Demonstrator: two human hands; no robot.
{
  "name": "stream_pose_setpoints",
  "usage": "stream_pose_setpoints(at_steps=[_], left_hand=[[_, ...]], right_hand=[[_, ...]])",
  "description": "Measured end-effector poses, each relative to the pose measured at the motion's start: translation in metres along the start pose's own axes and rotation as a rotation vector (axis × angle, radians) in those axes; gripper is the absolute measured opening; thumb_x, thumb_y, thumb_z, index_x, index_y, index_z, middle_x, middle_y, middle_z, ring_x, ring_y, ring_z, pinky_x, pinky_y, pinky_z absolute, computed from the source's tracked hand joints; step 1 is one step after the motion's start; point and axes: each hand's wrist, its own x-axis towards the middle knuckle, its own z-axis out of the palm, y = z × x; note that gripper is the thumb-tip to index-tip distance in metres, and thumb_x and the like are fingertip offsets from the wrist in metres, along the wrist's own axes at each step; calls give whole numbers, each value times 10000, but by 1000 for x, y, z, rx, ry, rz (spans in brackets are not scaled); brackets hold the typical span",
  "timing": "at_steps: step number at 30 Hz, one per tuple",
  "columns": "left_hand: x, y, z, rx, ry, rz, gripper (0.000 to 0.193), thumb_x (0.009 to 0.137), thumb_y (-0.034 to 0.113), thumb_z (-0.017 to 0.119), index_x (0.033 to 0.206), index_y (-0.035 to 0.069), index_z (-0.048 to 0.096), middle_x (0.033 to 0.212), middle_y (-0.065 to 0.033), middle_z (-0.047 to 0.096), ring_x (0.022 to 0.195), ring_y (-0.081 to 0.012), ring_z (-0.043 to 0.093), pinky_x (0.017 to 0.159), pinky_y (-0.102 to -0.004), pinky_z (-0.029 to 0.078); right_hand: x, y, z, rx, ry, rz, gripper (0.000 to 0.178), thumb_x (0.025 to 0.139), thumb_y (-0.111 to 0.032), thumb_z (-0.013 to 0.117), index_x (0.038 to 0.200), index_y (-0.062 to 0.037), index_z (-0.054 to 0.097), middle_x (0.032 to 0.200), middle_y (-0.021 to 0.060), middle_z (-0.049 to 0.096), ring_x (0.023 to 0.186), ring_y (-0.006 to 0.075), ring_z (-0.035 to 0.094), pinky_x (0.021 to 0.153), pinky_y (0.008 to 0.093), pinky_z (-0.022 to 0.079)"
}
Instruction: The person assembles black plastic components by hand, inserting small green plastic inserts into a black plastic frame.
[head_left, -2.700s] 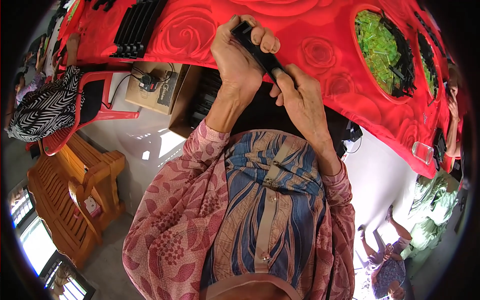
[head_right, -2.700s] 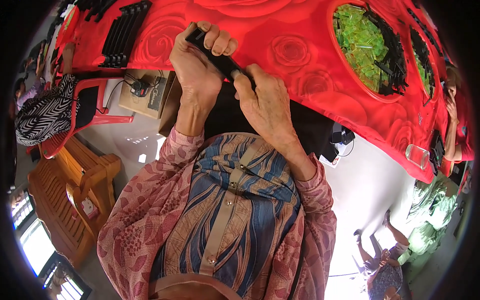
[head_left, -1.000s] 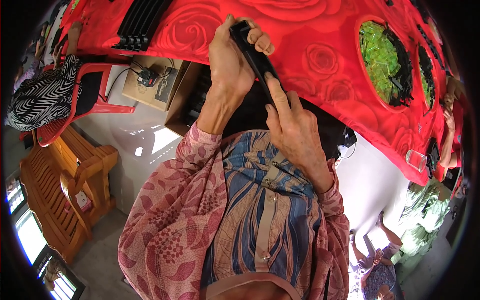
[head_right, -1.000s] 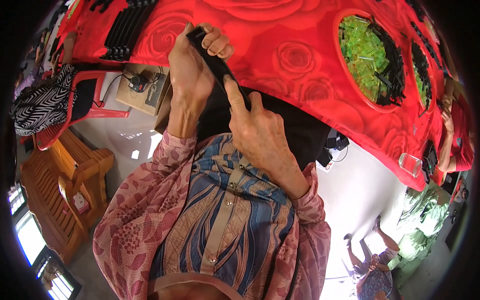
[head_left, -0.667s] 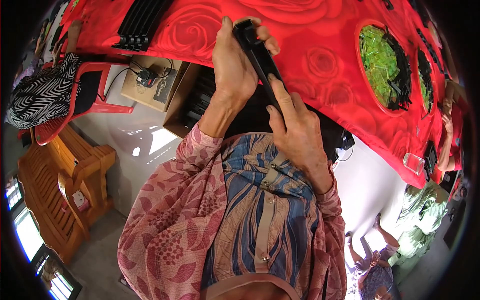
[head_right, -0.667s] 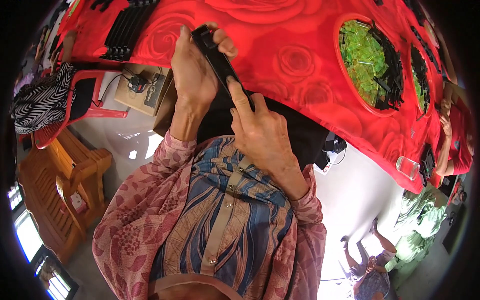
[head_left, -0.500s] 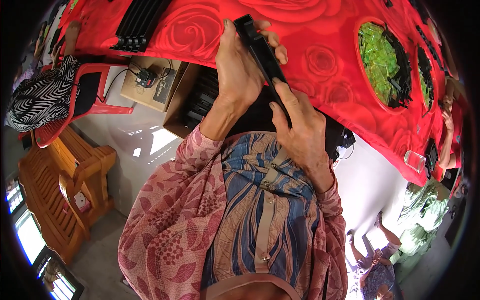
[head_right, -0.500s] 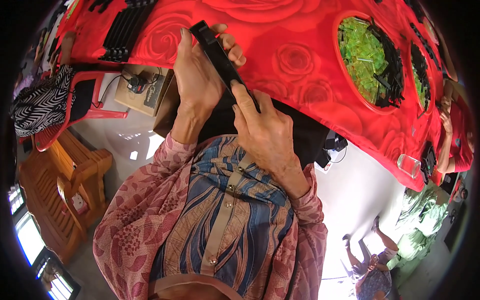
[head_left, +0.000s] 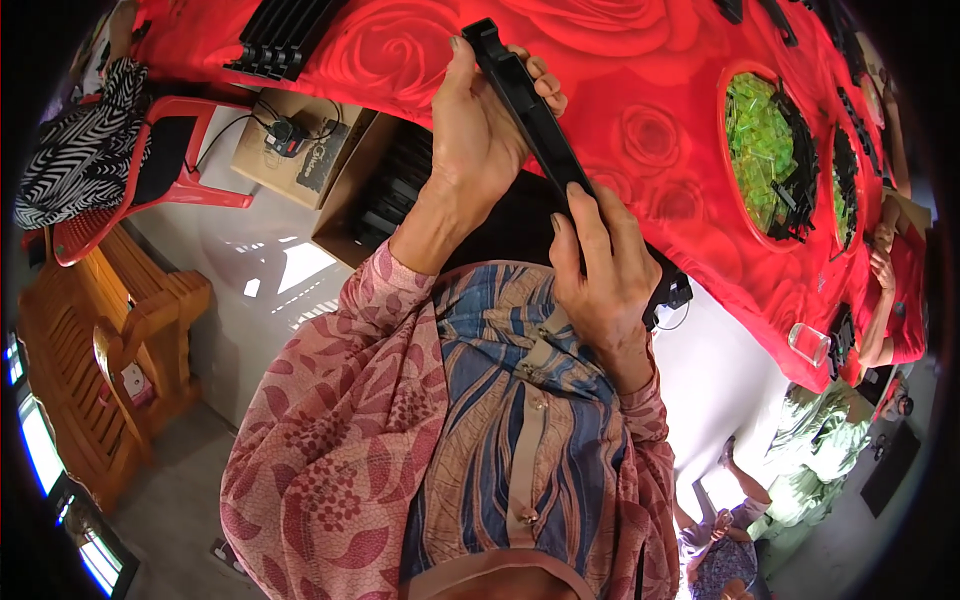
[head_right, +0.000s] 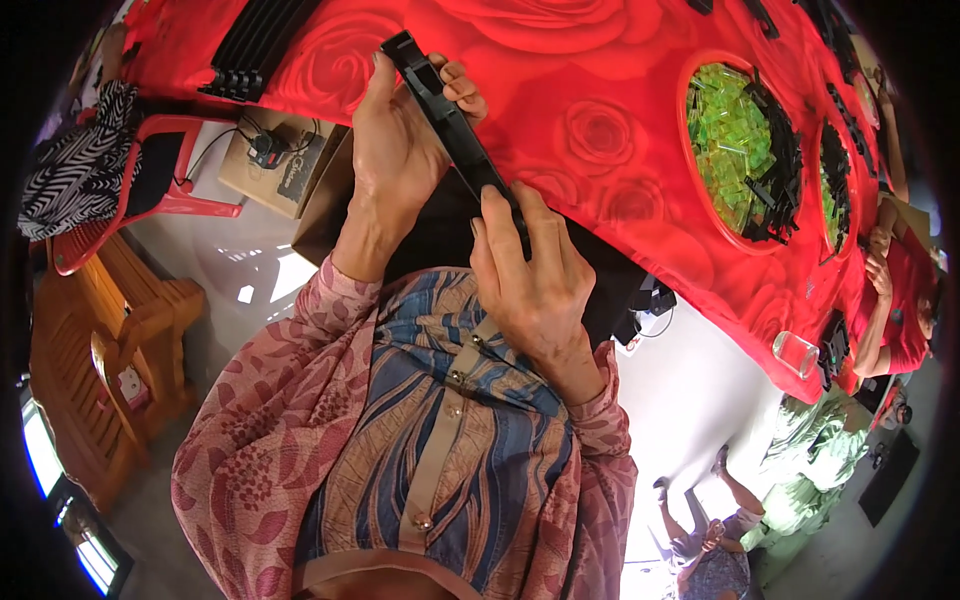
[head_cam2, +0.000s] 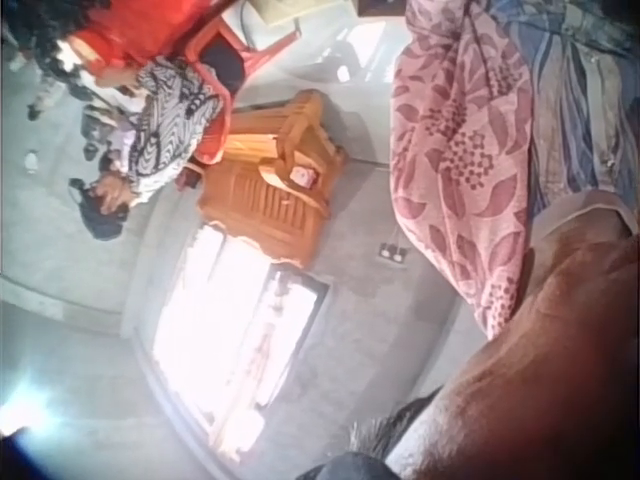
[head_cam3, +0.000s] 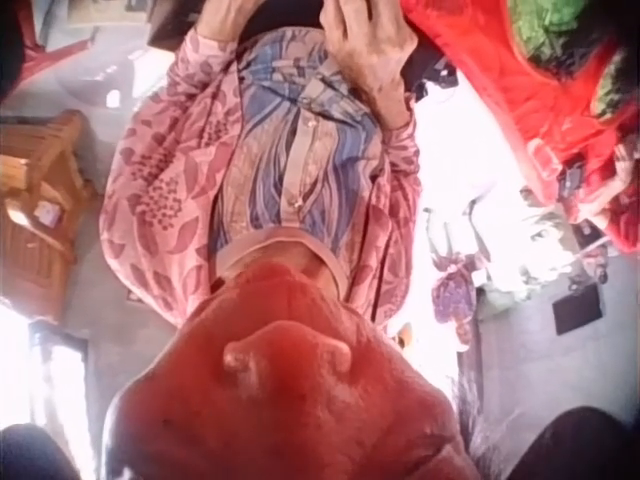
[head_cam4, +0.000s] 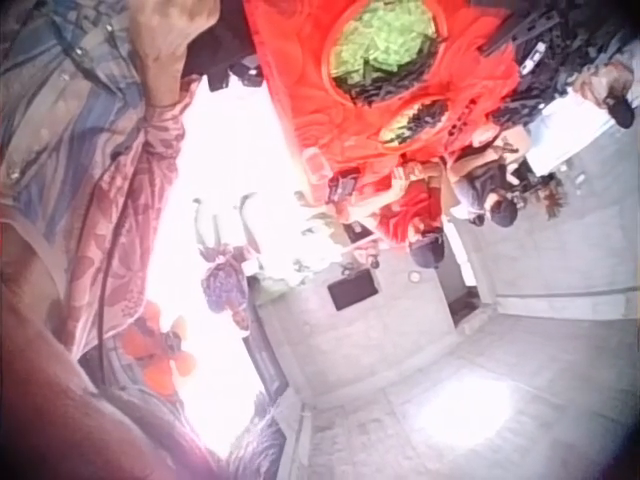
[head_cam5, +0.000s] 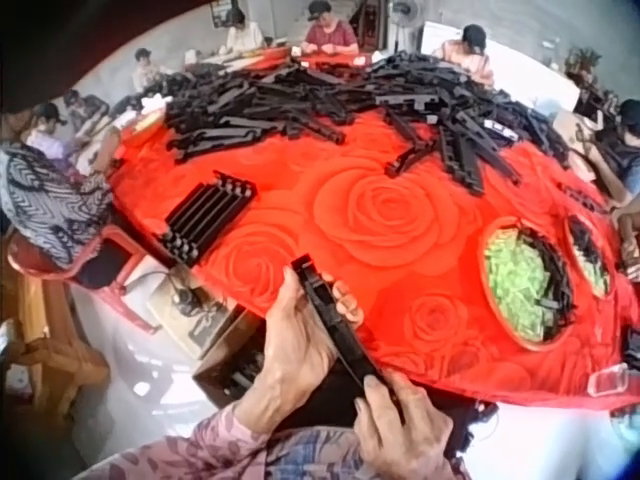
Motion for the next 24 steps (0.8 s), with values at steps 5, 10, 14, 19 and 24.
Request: stream_pose_setpoints(at_steps=[5, 10, 14, 19, 24], left_hand=[[0, -2, -2, 56, 52, -34, 536, 1045, 504, 377, 1011, -13, 513, 914, -95, 495, 804, -197, 488, 753, -335, 445], [0, -6, -3, 108, 54, -71, 538, 1046, 506, 375, 1018, -15, 507, 909, -106, 509, 791, -207, 503, 744, -346, 452], [-4, -10, 2, 170, 82, -26, 526, 1048, 510, 363, 1030, 3, 501, 900, -106, 510, 788, -207, 502, 752, -353, 453], [-14, -15, 10, 320, 106, 75, 502, 1047, 514, 363, 1029, 30, 494, 897, -96, 508, 782, -205, 498, 760, -359, 450], [-8, -16, 1, 381, 62, 55, 481, 1043, 520, 376, 1029, 52, 487, 893, -105, 581, 772, -224, 590, 776, -379, 505]], right_hand=[[0, -3, 2, 40, -88, 85, 359, 803, -79, 765, 1144, -9, 674, 978, 164, 618, 712, 233, 650, 583, 302, 544], [-1, -4, 3, 14, -155, 131, 419, 810, -88, 754, 1212, -34, 651, 928, 137, 599, 661, 210, 630, 548, 295, 532], [-1, -5, 2, -85, -252, 136, 495, 818, -101, 737, 1289, -42, 597, 877, 130, 573, 628, 229, 634, 519, 298, 529], [-6, -8, 8, 26, -258, 235, 527, 865, -49, 679, 1371, -39, 532, 854, 159, 551, 594, 302, 618, 508, 388, 508], [-6, -5, 7, 112, -293, 275, 535, 865, -35, 667, 1377, -18, 515, 858, 188, 549, 594, 325, 616, 502, 404, 506]])
